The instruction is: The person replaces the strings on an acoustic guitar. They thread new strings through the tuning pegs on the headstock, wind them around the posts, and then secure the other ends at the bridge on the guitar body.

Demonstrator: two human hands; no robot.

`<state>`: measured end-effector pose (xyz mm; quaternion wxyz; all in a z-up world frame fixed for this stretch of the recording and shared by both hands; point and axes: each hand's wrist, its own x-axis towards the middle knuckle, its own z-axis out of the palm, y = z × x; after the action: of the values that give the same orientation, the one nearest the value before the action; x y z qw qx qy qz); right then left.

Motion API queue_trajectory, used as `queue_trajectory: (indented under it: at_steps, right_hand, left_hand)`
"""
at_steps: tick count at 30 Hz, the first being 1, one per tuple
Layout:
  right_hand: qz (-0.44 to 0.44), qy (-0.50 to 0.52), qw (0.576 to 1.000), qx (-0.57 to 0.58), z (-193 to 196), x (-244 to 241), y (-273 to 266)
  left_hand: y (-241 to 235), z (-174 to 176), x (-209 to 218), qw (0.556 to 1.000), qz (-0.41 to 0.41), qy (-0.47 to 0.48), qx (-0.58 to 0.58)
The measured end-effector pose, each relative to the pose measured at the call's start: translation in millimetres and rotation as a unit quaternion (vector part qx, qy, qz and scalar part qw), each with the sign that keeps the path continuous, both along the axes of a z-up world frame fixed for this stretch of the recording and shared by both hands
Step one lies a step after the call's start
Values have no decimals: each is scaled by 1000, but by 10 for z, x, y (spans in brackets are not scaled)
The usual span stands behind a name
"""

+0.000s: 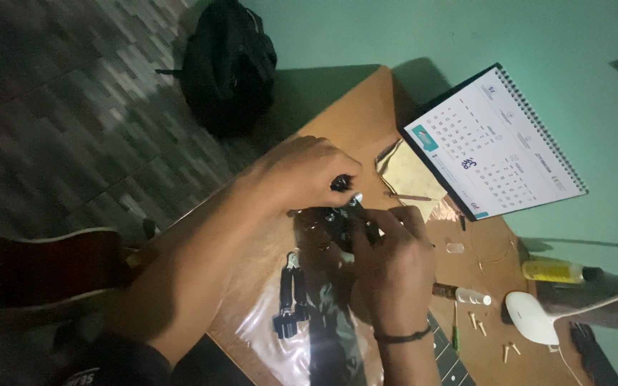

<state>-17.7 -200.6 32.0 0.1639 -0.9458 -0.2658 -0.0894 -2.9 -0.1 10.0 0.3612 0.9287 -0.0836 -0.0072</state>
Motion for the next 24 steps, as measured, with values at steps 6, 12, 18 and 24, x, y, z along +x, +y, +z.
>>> queue_trajectory:
  at_steps: [6, 12, 18, 24]
  right_hand:
    - [53, 23, 997, 50, 31, 16, -90]
    - [79, 14, 996, 34, 37, 80, -26]
    - [90, -63, 992, -61, -86, 140, -64]
    - [57, -74, 994, -56, -61, 120, 12]
  left_hand:
    - [-5, -25, -2, 1000, 3, -6, 21]
    - [0, -21, -10, 1000, 2, -7, -10]
    - [30, 2, -43, 999, -4, -39, -30]
    - [61, 82, -94, 997, 0, 18, -69]
